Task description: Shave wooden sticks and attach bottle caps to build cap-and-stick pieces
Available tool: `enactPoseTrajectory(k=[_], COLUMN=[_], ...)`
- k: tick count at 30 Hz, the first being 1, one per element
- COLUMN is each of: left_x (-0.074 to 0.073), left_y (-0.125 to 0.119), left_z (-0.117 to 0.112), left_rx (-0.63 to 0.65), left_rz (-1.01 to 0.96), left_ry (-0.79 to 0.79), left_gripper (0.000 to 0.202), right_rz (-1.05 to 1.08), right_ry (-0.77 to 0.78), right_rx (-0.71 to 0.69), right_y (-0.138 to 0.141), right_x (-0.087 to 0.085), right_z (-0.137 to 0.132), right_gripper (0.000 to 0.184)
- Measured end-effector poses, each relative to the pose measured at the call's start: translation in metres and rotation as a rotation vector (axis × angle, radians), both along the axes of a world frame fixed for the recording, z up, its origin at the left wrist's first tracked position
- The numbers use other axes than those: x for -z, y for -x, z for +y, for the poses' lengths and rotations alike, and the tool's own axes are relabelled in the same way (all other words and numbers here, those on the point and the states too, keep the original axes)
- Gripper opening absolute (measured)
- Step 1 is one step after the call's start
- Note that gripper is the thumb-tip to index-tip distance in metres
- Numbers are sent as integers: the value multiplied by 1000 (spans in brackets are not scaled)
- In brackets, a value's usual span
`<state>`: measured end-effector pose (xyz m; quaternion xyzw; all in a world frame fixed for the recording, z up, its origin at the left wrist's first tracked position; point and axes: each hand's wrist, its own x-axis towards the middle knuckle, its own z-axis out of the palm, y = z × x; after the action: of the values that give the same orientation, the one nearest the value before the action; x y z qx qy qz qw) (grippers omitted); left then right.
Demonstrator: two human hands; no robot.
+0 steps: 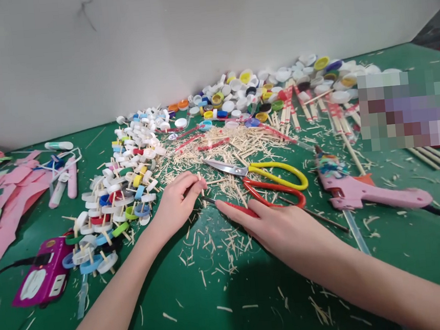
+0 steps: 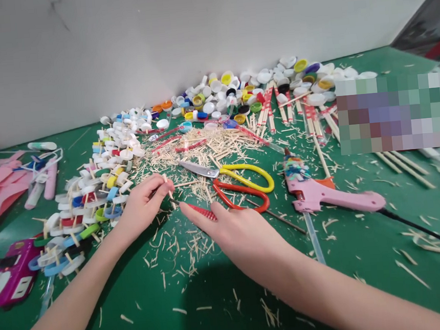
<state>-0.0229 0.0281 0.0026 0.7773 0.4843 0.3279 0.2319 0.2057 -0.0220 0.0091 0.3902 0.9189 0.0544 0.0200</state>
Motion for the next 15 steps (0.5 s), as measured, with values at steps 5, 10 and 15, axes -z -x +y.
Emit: enactPoseTrajectory(k=[5,10,15], left_x=[-2,-3,-3], left_y=[1,0,-4], left_z=[-1,-3,-3], left_rx=[4,7,21], left_rz=[-9,-6,15], left_ry=[7,0,-24], left_gripper=[24,23,24], right_rz=[-45,-15,14], right_ry=[43,80,91], right_rx=[-12,-56,-52], right_y=[5,5,8], right_x=[-6,-7,-14], right_z=[2,5,2], right_gripper=[79,73,75])
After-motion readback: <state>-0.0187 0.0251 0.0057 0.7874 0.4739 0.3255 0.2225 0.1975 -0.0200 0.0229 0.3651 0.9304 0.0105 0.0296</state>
